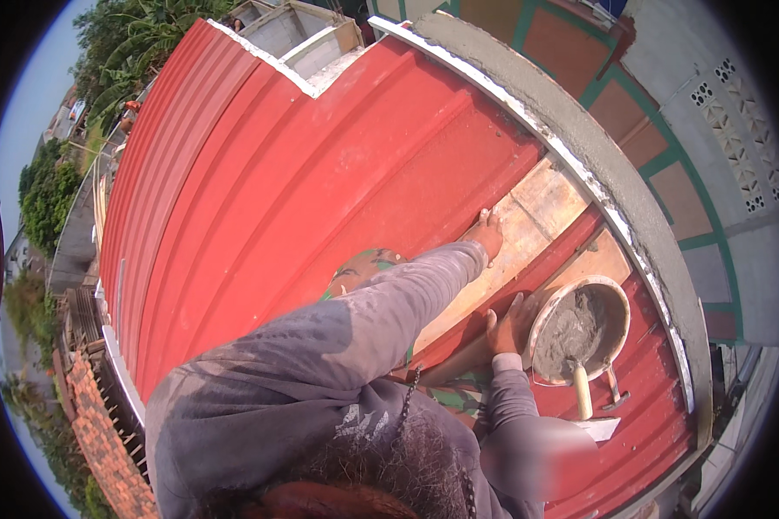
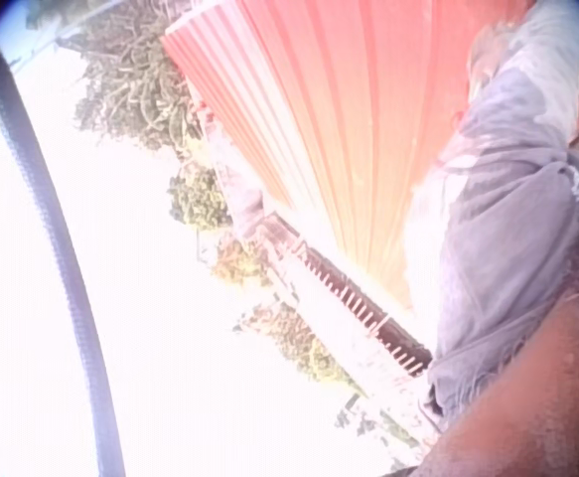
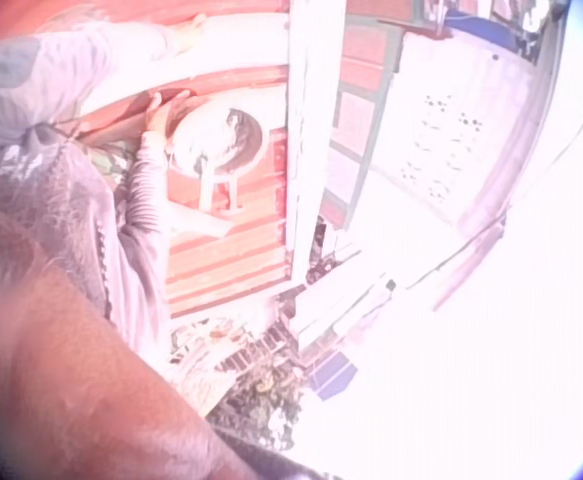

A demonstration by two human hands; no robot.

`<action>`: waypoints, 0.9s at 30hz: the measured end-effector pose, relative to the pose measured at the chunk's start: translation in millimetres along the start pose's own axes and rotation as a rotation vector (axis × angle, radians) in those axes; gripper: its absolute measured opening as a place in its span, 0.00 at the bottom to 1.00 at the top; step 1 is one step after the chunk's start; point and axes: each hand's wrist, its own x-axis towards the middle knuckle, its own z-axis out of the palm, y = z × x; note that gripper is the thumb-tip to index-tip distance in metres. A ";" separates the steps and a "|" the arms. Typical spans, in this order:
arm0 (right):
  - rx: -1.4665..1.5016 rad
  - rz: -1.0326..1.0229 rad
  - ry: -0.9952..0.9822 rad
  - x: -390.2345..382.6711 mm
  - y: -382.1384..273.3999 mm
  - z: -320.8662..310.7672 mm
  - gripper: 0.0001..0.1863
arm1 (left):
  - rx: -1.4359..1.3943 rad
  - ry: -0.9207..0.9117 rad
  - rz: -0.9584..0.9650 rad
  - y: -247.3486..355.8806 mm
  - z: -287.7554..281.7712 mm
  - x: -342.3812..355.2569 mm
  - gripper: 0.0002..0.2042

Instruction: The person applies wet mortar to the concrete edge of a red corrugated metal roof using a trowel and smooths the surface with a white flat finishing tool.

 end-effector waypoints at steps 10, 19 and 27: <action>-0.135 -0.067 -0.027 9.8 -9.3 8.0 0.53 | -0.110 0.018 -0.002 -13.6 10.5 -3.9 0.58; -0.153 -0.062 -0.040 0.2 -7.9 12.2 0.61 | 0.057 0.041 0.070 -7.3 2.0 -10.9 0.56; -0.143 -0.058 -0.042 0.3 -27.3 -1.6 0.61 | -0.086 0.046 0.069 -27.4 -6.4 -36.3 0.56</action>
